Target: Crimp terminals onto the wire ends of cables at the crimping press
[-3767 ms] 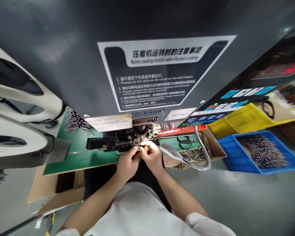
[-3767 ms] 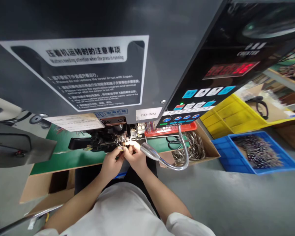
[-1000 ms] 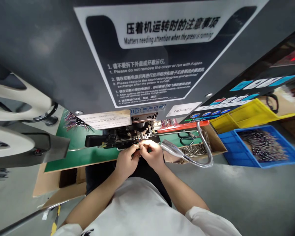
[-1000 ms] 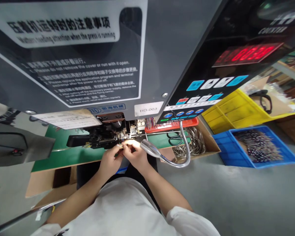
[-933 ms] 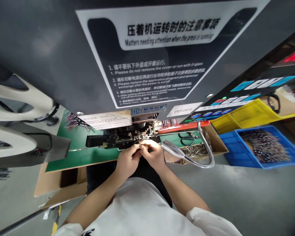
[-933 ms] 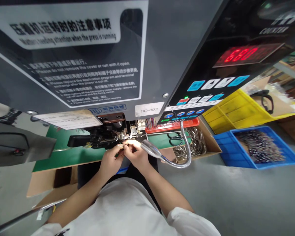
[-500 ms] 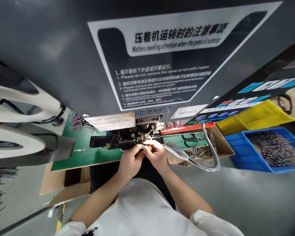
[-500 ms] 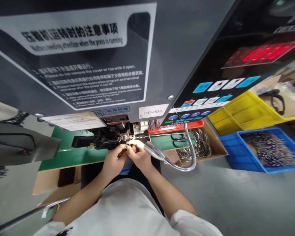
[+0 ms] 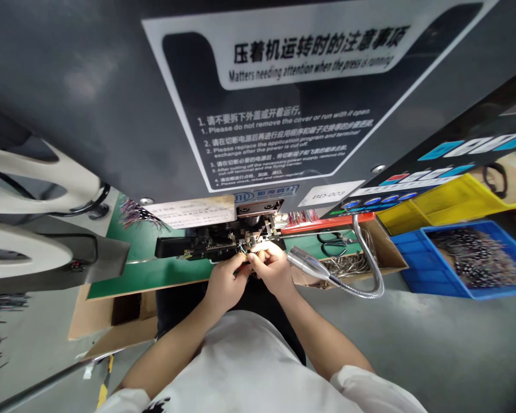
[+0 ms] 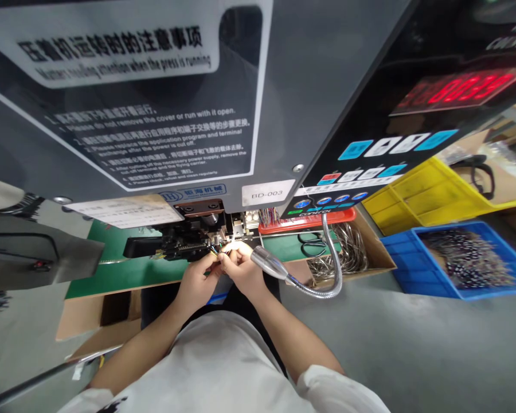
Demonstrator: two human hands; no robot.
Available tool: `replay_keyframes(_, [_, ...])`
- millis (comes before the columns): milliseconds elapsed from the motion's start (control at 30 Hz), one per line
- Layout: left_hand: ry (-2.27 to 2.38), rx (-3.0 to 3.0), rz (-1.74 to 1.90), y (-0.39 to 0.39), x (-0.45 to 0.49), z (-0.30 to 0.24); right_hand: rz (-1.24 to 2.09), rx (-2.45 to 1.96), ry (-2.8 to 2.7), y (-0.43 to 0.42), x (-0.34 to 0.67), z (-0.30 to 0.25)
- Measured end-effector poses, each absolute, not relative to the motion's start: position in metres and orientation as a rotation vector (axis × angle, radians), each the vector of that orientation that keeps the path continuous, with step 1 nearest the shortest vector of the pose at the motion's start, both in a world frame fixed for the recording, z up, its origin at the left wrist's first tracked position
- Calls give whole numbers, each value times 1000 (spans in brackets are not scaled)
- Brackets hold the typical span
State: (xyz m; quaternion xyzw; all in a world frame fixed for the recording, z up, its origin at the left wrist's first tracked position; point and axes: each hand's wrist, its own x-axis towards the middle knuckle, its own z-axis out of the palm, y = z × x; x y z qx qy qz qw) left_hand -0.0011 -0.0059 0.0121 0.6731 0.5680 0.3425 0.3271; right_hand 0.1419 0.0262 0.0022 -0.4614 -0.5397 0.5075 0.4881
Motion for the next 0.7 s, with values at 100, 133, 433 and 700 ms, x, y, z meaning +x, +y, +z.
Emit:
replay_keyframes(100, [1498, 1760, 900, -6, -2, 12, 1119, -1112, -1385, 26, 142, 6])
replay_keyframes(133, [1508, 1767, 902, -6, -2, 13, 1075, -1114, -1414, 26, 142, 7])
replay_keyframes(433, [1541, 1810, 945, -6, -1, 19, 954, -1106, -1442, 28, 140, -2])
replay_keyframes(700, [1556, 1831, 923, -6, -1, 15, 1016, -1138, -1402, 24, 140, -2])
